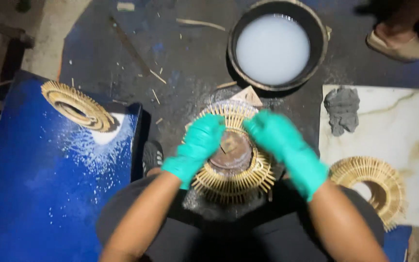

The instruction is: The recorder is assembling and smoothing wooden or bamboo fan frame components using hand tools.

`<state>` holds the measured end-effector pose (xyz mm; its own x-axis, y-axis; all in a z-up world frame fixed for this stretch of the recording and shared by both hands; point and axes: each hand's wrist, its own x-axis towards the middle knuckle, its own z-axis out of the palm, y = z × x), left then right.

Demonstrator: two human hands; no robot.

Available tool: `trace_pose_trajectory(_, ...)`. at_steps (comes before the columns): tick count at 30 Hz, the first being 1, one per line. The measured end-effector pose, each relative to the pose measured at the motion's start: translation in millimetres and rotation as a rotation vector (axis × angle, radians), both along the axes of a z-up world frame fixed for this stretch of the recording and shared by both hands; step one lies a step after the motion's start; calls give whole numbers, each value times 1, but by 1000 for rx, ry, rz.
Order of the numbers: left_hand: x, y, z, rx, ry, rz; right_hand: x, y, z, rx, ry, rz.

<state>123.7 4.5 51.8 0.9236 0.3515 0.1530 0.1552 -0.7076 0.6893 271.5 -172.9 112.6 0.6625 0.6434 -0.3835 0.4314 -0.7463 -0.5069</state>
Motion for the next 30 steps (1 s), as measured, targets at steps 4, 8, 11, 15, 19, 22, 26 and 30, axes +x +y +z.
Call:
trace_pose_trajectory(4, -34, 25, 18, -129, -86, 104, 24, -27, 27, -8, 25, -215)
trace_pose_trajectory(8, -61, 43, 24, 53, 80, 202, 31, -53, -25, -84, 122, -96)
trace_pose_trajectory(11, -71, 44, 23, -42, 337, 263, 31, -56, -39, -133, 234, -50)
trace_pose_trajectory(15, -67, 40, 27, -356, 618, 363, 23, -37, -4, -268, 291, -180)
trace_pose_trajectory(19, -72, 33, 19, -176, 458, 359, 34, -41, -30, -213, 97, -107)
trace_pose_trajectory(22, -66, 21, 21, 116, 137, 283, 31, -31, -23, -411, -23, -10)
trace_pose_trajectory(26, -39, 3, 42, 246, 121, 131, 12, -14, 9, -330, -116, -68)
trace_pose_trajectory(30, -27, 4, 28, 348, 240, 15, -7, -2, 6, -528, 128, 158)
